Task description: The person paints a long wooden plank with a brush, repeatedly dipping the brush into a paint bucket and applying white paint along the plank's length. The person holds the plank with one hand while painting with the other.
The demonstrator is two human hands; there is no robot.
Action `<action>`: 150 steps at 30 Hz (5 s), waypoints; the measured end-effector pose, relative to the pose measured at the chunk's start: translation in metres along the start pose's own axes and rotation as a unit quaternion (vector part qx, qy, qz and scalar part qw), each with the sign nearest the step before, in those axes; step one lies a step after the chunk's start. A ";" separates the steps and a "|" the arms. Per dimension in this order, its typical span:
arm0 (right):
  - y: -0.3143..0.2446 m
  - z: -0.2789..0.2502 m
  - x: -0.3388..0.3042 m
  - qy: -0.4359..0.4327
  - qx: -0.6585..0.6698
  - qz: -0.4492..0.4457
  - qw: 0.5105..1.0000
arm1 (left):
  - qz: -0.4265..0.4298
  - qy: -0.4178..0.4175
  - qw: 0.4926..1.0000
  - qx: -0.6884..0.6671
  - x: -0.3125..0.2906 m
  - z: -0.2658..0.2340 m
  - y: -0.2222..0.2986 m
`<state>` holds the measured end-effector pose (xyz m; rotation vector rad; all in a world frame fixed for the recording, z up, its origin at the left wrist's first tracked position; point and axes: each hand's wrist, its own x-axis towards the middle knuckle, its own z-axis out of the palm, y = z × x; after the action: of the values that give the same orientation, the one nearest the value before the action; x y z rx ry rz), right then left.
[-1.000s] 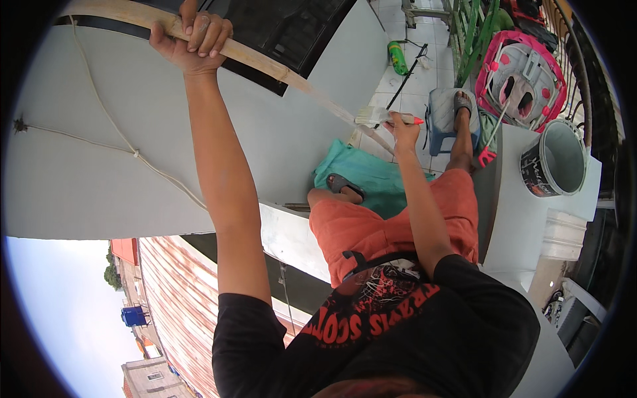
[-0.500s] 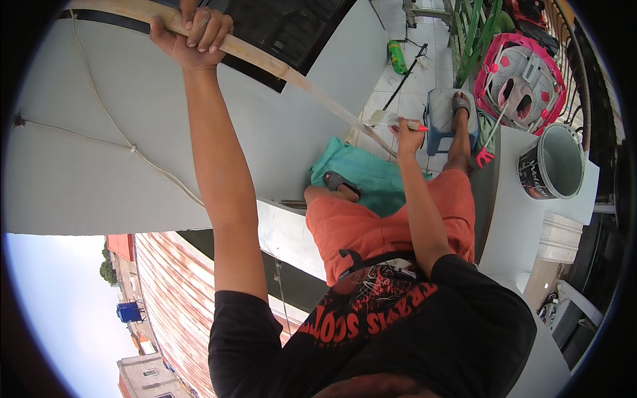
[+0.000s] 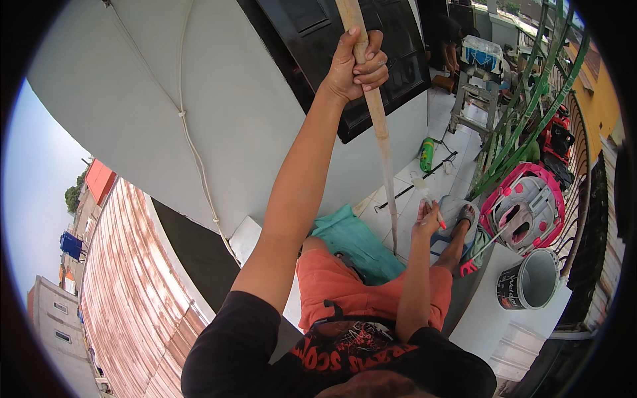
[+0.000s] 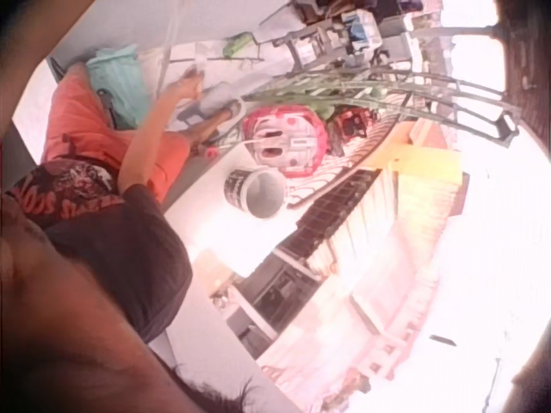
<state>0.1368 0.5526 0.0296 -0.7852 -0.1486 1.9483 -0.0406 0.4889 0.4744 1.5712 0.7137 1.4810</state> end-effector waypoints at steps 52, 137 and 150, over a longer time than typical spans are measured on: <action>-0.047 0.122 -0.130 -0.273 -0.004 -0.017 0.962 | 0.214 0.504 0.732 0.406 0.025 -0.004 0.101; 0.011 0.085 -0.097 -0.258 -0.042 0.074 0.962 | 0.208 0.499 0.748 0.385 0.045 -0.009 0.090; 0.009 0.097 -0.120 -0.307 -0.168 -0.065 0.934 | 0.224 0.495 0.741 0.394 0.030 -0.005 0.093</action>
<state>0.1094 0.4695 0.1571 -0.3348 -0.9085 2.0056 -0.0545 0.4709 0.5697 1.4614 1.8639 2.6600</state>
